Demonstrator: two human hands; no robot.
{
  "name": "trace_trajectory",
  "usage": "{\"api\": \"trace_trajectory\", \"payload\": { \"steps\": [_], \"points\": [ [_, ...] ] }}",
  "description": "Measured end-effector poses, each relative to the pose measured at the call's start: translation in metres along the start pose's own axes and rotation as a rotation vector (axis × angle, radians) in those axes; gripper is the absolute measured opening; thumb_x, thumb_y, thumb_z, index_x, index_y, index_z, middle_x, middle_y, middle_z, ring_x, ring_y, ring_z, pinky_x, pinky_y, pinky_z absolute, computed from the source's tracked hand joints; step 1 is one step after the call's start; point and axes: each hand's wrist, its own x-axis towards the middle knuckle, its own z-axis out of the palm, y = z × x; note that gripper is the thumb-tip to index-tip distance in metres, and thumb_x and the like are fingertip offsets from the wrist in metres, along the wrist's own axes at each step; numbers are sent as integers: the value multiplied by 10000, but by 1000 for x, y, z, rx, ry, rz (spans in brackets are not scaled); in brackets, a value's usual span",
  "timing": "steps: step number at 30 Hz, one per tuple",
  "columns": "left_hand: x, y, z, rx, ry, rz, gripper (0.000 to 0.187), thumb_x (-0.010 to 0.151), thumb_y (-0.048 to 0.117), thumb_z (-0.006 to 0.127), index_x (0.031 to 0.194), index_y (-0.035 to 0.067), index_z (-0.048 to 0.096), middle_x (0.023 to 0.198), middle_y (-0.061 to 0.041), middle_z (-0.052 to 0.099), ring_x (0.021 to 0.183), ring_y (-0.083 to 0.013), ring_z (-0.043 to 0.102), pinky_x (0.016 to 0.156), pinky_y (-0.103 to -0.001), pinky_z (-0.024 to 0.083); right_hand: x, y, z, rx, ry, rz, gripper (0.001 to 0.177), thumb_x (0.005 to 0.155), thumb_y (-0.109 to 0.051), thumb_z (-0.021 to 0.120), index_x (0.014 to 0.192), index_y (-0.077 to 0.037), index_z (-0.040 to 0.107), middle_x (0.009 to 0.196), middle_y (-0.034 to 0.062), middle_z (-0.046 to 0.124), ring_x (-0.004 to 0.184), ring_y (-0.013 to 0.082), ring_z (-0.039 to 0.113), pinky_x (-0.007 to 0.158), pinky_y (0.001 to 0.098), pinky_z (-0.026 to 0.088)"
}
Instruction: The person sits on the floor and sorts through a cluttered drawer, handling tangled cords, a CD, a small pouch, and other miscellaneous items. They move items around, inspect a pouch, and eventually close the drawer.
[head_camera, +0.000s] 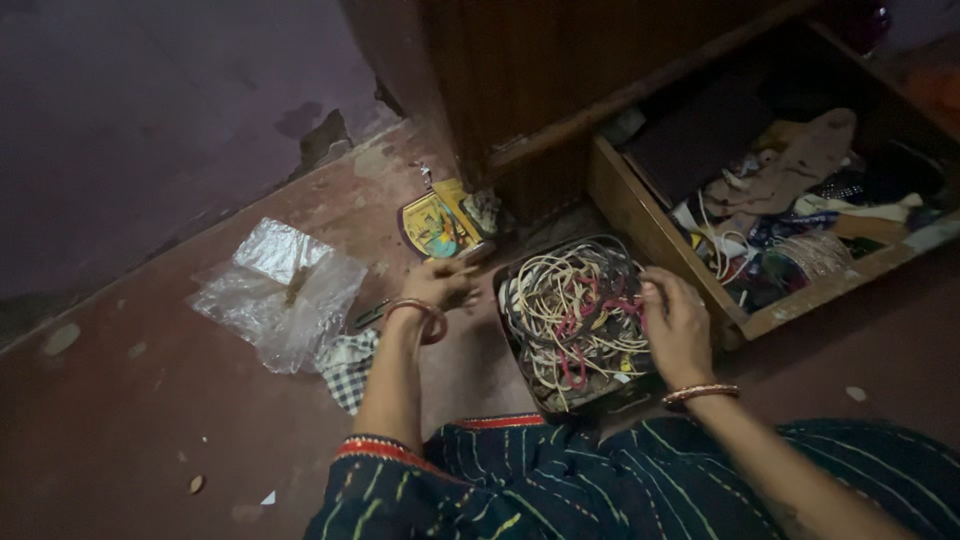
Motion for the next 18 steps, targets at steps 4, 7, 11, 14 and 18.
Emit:
{"api": "trace_trajectory", "payload": {
  "steps": [4, 7, 11, 14, 18],
  "points": [
    [-44, 44, 82, -119, -199, 98, 236, 861, -66, 704, 1091, -59, 652, 983, -171, 714, 838, -268, 743, 719, -388, 641, 9, -34, 24, 404, -243, 518, 424, 1086, -451, 408, 1294, -196, 674, 1131, 94, 696, 1032, 255, 664, 917, 443, 545],
    [-76, 57, 130, 62, -255, 211, 257, 841, -37, 697, 1098, -21, 697, 1021, -148, 738, 874, -229, 756, 776, -367, 650, 19, -42, 48, 1232, -241, 824, 540, 1036, -562, 382, 1127, -122, 682, 1024, 18, 685, 938, 172, 654, 847, 386, 569],
    [-103, 61, 164, 802, -288, 774, 337, 755, 38, 731, 1089, 53, 774, 1100, -144, 775, 986, -281, 736, 911, -383, 572, 27, -34, 65, 1665, -394, 1140, 454, 1053, -526, 459, 1007, -121, 660, 930, 38, 685, 839, 208, 663, 765, 390, 571],
    [-110, 68, 163, 929, -259, 950, 401, 694, 31, 716, 1089, 66, 776, 1203, -151, 734, 1070, -327, 691, 955, -406, 534, 37, -26, 67, 1566, -352, 1194, 318, 1051, -414, 479, 1010, -146, 646, 931, 32, 688, 847, 196, 669, 792, 385, 585],
    [-110, 86, 140, 771, -76, 947, 373, 763, 20, 641, 1118, 55, 751, 1150, -140, 761, 1066, -266, 738, 975, -359, 567, 64, -14, 62, 1454, -319, 1206, 250, 1017, -312, 559, 956, -84, 641, 867, 60, 685, 782, 183, 652, 717, 333, 587]
  ]
}}
